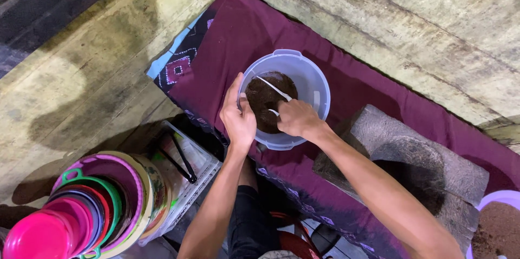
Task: Scooping dark powder from a plastic bucket into a stone mortar using a spoon
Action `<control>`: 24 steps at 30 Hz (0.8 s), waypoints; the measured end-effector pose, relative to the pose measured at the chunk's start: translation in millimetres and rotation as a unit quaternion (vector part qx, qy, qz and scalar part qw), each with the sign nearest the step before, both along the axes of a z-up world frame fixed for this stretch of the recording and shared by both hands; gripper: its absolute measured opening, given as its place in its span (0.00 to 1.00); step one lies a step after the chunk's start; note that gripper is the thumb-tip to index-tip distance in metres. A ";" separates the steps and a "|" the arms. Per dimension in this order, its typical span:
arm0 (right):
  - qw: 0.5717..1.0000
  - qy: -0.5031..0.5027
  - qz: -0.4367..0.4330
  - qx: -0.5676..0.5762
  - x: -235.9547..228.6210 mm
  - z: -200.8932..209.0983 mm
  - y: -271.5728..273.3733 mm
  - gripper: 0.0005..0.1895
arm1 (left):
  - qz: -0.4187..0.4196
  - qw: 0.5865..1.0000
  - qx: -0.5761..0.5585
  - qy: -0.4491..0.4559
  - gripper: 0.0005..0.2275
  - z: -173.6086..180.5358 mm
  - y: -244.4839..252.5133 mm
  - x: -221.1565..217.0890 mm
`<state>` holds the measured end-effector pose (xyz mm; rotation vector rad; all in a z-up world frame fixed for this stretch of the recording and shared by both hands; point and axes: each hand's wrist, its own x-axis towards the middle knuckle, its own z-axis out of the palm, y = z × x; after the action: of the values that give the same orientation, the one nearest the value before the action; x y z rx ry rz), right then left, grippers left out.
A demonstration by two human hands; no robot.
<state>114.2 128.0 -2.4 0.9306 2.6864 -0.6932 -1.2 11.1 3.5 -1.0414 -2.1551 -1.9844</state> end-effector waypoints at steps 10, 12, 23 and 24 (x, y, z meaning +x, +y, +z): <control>1.000 -0.009 0.002 -0.026 -5.3 36.8 -3.5 0.19 | 0.013 0.997 -0.019 -0.067 0.20 3.6 14.0 -11.3; 1.000 -0.018 0.011 -0.002 -8.3 34.6 -1.6 0.18 | 0.033 0.996 -0.045 -0.075 0.20 2.3 18.9 -15.7; 1.000 0.006 0.009 -0.014 -12.5 52.3 -5.5 0.15 | 0.033 0.988 -0.080 -0.127 0.18 7.1 29.3 -32.6; 1.000 0.011 0.009 -0.021 -12.9 50.1 -5.3 0.15 | 0.032 0.987 -0.079 -0.134 0.18 4.8 30.1 -34.2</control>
<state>101.3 122.8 47.7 0.8923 2.6864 -0.7568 -35.5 41.2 8.3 -0.7435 -2.4820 -2.0552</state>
